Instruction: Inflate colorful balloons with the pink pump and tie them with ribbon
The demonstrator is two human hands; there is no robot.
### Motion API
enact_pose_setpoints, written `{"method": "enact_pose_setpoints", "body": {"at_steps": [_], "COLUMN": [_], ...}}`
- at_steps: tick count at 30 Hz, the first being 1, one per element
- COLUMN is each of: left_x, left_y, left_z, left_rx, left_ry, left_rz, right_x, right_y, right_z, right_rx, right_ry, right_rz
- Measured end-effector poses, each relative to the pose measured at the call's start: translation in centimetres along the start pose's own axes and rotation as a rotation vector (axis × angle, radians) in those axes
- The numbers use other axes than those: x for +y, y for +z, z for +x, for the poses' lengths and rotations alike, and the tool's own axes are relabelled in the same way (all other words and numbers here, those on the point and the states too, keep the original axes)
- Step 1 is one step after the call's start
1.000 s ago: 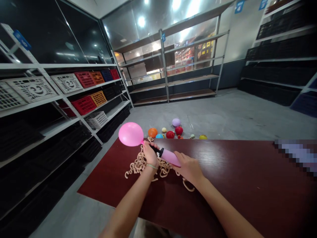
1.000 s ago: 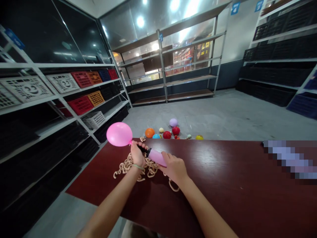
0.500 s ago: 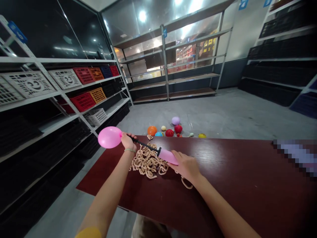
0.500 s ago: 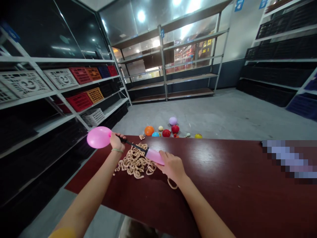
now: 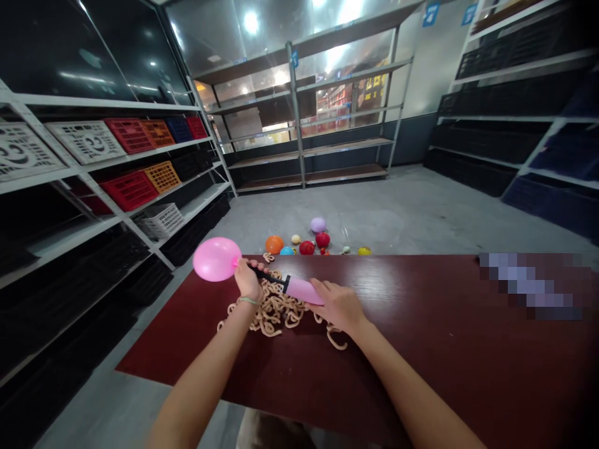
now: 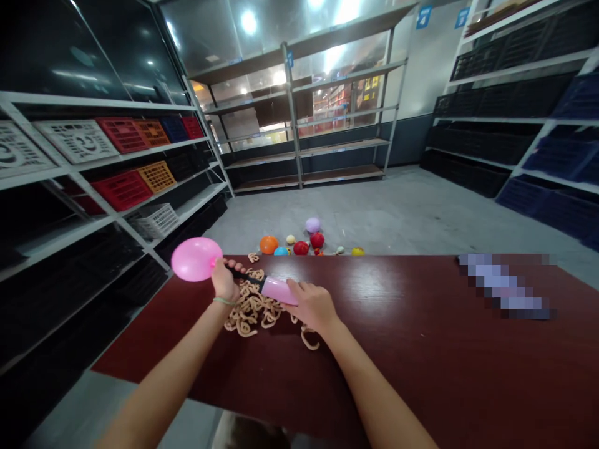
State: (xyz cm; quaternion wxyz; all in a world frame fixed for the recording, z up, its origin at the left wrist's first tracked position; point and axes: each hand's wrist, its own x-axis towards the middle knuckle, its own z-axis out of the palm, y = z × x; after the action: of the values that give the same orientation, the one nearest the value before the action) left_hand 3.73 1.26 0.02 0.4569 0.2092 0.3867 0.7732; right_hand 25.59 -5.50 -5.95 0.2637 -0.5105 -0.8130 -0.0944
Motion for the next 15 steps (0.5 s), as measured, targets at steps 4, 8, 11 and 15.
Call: {"method": "enact_pose_setpoints", "body": {"at_steps": [4,8,11,15], "left_x": [4.3,6.4,4.6,-0.8], "left_y": [-1.5,-0.2,2.3,4.0], "left_z": [3.4,3.5,0.7,-3.7], "left_rx": [0.061,0.117,0.094,-0.084], "left_ry": [0.06,0.155,0.162,0.123], "left_rz": [-0.002,-0.057,-0.096,-0.044], "right_x": [-0.3,-1.1,-1.1,-0.3], "right_y": [0.0,0.5,1.0,1.0], "right_z": [0.1,0.0,-0.3,-0.6], "right_rx": [0.034,0.097,0.145,0.178], "right_ry": [-0.019,0.008,0.056,0.078], "right_rz": [-0.006,0.016,0.025,0.009]}}
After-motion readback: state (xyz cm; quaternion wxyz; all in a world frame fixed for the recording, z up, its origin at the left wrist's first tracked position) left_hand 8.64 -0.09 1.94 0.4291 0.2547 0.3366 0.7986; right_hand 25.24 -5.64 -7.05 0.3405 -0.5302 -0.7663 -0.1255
